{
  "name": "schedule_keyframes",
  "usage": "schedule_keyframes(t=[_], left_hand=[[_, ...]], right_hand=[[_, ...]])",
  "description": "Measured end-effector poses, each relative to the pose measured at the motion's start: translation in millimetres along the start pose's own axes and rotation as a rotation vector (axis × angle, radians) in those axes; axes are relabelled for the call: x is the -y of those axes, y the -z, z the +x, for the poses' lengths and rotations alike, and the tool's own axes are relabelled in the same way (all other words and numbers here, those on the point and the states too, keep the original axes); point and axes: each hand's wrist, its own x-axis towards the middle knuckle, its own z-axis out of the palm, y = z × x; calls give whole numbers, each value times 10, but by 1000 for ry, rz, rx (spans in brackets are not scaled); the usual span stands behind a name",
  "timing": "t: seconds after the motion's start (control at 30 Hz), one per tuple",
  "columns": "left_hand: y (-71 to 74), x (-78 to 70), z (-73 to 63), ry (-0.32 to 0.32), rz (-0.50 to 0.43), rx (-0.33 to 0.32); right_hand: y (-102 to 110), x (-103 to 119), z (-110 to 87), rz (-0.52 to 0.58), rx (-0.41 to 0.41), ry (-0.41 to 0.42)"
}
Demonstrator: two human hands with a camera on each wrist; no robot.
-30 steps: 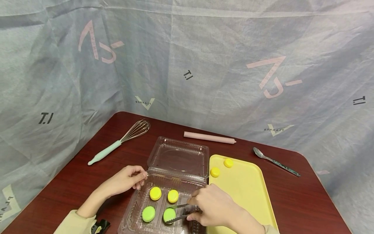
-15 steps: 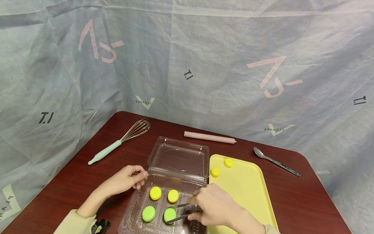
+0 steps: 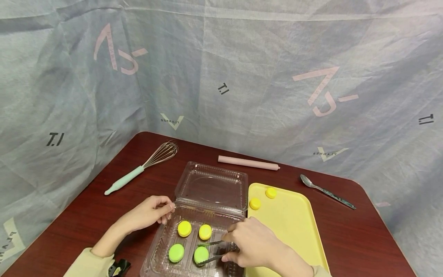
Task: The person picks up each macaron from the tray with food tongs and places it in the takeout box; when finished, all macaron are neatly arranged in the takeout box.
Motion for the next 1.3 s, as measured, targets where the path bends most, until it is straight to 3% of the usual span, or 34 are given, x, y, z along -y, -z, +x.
schedule_keyframes(t=[0.43,0.8,1.07,1.3], left_hand=[[2,8,0,-1,5,-2],[2,2,0,-3,5,-3],[4,-12,-7,-2,6,3],[2,-17,-6,-14,20,0]], right_hand=[[-1,3,-11,1,30,-38],[59,-26,-59,29,0,-33],[144,-78,-101,103,7,-100],[235,-180,-153,123,-40,-138]])
